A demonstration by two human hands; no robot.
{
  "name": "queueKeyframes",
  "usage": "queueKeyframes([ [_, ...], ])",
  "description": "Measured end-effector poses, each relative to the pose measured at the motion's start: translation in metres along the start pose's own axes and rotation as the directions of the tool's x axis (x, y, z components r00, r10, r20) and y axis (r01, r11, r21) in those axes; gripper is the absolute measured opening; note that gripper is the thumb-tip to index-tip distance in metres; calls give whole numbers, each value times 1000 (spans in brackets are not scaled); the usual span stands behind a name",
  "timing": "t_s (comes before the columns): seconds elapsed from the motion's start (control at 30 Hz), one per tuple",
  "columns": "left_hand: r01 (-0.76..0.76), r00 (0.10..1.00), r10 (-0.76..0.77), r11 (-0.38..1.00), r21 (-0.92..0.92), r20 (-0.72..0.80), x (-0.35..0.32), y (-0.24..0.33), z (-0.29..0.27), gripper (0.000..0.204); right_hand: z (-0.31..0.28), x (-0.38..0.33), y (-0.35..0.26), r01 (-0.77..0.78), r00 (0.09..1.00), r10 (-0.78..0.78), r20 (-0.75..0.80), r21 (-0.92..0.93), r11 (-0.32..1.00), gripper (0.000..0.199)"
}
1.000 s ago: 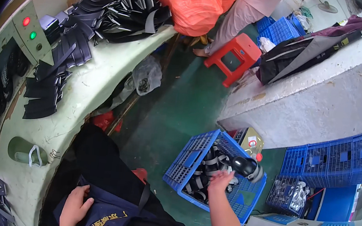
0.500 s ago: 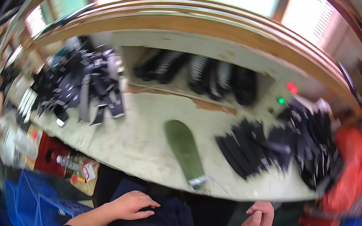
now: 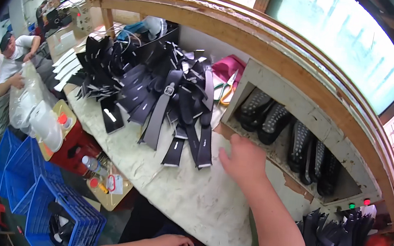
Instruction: The person takes a sole from a shelf, aligns it onto a shoe last, and attaches straps around the last and sole by hand. The person presses the straps to assemble the sandal, removes the sandal from the shoe last, and repeats the process.
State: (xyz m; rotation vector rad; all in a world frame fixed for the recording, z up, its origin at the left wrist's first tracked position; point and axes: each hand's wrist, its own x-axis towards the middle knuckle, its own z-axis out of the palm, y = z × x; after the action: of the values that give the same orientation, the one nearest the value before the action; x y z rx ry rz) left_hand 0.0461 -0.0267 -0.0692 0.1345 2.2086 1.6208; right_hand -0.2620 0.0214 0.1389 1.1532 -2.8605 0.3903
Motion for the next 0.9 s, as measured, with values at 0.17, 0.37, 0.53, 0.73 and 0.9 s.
queueKeyframes([
  [0.17,35,995,-34,999,-5,89,-12,9,-17,41,5,23,70,-235,965,206,-165,-185,954,47],
  [0.37,35,993,-25,996,-81,117,-12,7,-18,44,1,44,78,-345,916,281,-286,-203,916,64],
  [0.53,51,989,-41,996,-67,144,-4,12,-28,46,9,83,50,-232,960,181,-215,-244,942,85],
  [0.73,129,979,-103,981,-144,175,-3,0,-25,57,27,75,88,-157,935,14,-355,-378,913,82],
  [0.9,186,973,-155,964,-191,169,-1,11,-33,57,-4,-3,191,-490,865,420,-275,-280,826,84],
])
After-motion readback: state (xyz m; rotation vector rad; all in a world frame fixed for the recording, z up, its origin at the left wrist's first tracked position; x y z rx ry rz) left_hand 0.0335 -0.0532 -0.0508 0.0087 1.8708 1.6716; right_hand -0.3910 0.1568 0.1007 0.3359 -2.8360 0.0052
